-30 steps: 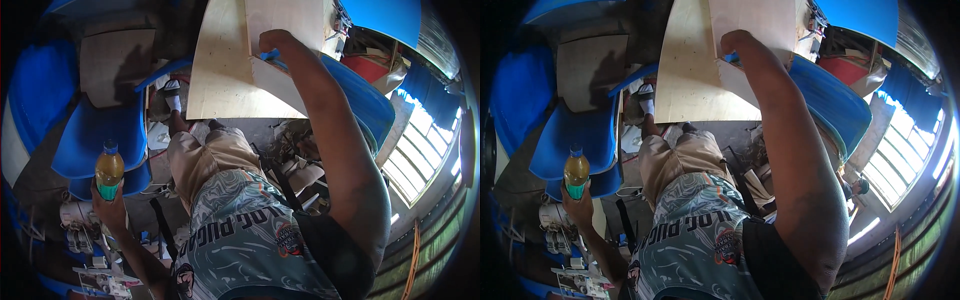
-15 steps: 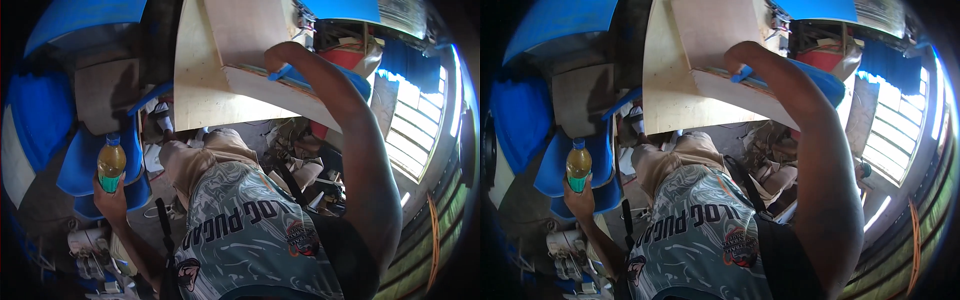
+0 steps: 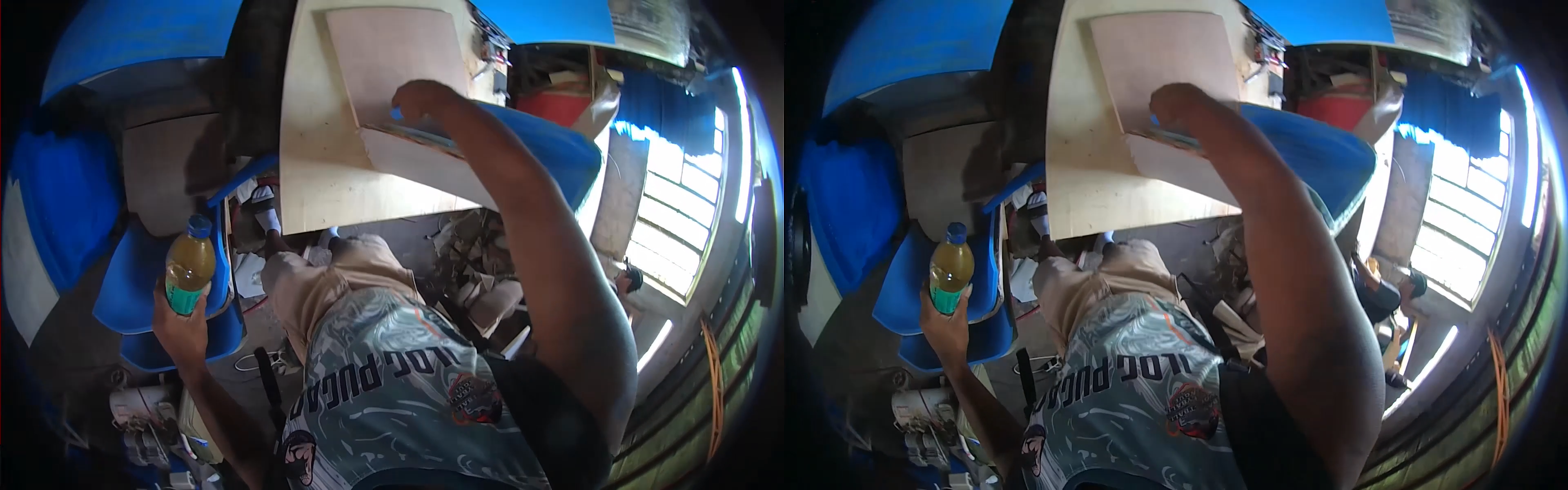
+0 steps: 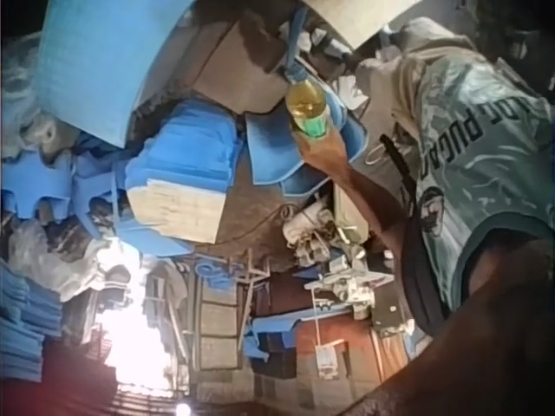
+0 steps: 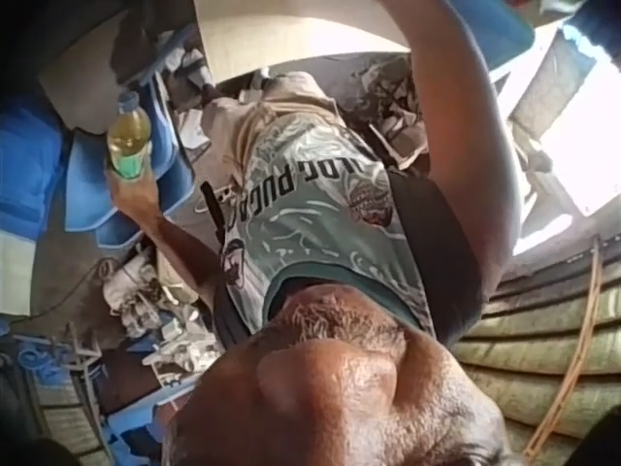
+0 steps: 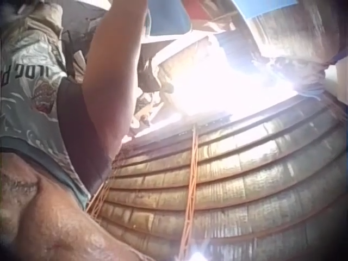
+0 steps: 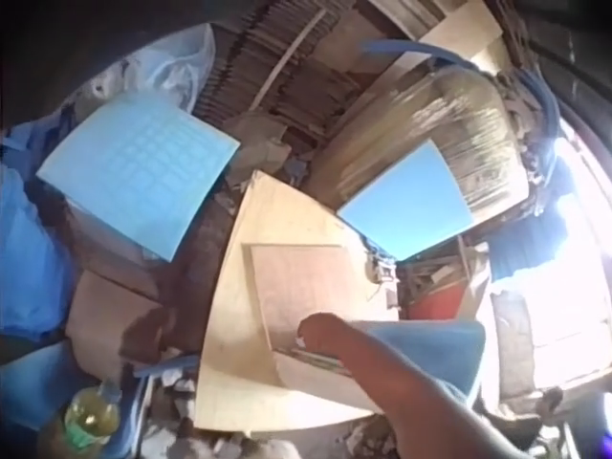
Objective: Applying contact glue to a wooden furniture frame and a foam piece, then trimming the foam to fit using a knife.
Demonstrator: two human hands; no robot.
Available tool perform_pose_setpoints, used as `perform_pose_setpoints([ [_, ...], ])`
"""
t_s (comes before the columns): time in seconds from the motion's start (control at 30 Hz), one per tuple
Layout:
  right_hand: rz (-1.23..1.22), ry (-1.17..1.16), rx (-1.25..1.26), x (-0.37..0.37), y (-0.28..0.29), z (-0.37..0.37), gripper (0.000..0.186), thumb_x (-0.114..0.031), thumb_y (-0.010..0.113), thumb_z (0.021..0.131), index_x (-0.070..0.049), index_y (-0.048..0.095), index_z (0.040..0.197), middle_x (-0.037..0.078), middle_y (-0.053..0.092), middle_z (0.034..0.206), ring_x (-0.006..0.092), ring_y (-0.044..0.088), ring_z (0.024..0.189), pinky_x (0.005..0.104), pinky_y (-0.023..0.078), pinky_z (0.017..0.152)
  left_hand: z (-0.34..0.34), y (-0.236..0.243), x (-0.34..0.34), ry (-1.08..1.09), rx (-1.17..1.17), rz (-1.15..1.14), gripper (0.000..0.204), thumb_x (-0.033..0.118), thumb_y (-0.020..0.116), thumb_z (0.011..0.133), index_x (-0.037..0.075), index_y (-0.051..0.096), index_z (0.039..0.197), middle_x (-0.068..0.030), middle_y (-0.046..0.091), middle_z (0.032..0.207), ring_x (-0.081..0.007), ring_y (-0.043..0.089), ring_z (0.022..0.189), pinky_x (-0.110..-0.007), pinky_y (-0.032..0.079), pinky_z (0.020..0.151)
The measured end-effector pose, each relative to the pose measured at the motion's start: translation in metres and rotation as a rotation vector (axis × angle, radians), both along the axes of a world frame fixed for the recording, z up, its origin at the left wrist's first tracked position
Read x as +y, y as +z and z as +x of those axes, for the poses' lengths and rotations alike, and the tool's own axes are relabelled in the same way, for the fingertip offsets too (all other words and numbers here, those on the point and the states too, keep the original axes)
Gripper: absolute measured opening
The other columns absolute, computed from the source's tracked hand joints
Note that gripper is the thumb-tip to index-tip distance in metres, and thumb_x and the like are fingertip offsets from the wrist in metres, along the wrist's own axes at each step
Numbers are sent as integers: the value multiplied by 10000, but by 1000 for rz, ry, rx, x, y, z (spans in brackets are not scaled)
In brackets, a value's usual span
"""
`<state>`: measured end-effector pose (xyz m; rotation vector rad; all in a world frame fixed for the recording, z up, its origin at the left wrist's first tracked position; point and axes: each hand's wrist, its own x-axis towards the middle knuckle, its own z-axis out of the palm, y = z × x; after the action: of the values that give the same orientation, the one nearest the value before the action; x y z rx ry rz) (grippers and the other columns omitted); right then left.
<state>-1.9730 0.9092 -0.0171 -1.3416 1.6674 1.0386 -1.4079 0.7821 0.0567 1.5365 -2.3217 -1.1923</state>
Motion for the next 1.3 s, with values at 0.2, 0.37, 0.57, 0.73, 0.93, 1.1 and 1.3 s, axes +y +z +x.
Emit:
perform_pose_setpoints([
  [0.2, 38, -31, -10, 13, -78, -9, 393, -225, 591, 781, -122, 721, 1138, 128, 697, 1161, 313, 635, 1130, 440, 502, 967, 4, -6, 7, -7, -27, -12, 633, 121, 839, 722, -6, 552, 1273, -206, 654, 1177, -378, 660, 1058, -426, 514, 912],
  [0.37, 145, -5, -46, -4, -8, 19, 295, -256, 608, 797, -111, 758, 1006, 130, 721, 1067, 332, 674, 996, 464, 521, 859, 2, -6, 7, -53, -27, -3, 623, 136, 831, 743, 4, 554, 1285, -200, 666, 1154, -361, 666, 1056, -424, 519, 898],
  [0.57, 237, 122, -60, 49, 159, 34, 329, -156, 586, 750, -168, 770, 1022, 99, 735, 1022, 318, 688, 948, 442, 545, 802, -31, 6, -5, -112, 145, -25, 590, 162, 843, 752, 5, 578, 1256, -189, 673, 1140, -343, 668, 1035, -409, 518, 885],
  [0.73, 226, 56, 177, 45, 328, 123, 379, -118, 586, 735, -189, 765, 1061, 66, 738, 1030, 311, 682, 994, 439, 546, 852, -39, 18, -17, -174, 180, -35, 578, 184, 838, 764, 16, 584, 1255, -193, 671, 1154, -368, 657, 1055, -435, 511, 909],
  [0.93, 27, -93, 352, 56, 381, 126, 383, -105, 585, 759, -176, 748, 1099, 80, 726, 1071, 306, 670, 1018, 444, 536, 890, -56, 30, -23, -253, 244, -99, 591, 198, 828, 779, 26, 565, 1279, -198, 661, 1176, -385, 646, 1080, -446, 510, 924],
  [1.1, -1, -202, 336, 74, 385, 151, 331, -151, 605, 810, -179, 738, 1112, 68, 703, 1141, 282, 609, 1131, 450, 497, 967, -64, 34, -26, -299, 239, -81, 572, 183, 821, 784, 38, 568, 1277, -199, 660, 1178, -383, 647, 1077, -446, 512, 922],
  [1.3, -148, -293, 483, 120, 463, 162, 290, -124, 625, 832, -163, 723, 1102, 49, 690, 1167, 301, 605, 1109, 444, 489, 978, -93, 58, -25, -408, 269, -105, 582, 166, 841, 740, 52, 581, 1249, -204, 676, 1099, -410, 650, 1021, -458, 519, 853],
])
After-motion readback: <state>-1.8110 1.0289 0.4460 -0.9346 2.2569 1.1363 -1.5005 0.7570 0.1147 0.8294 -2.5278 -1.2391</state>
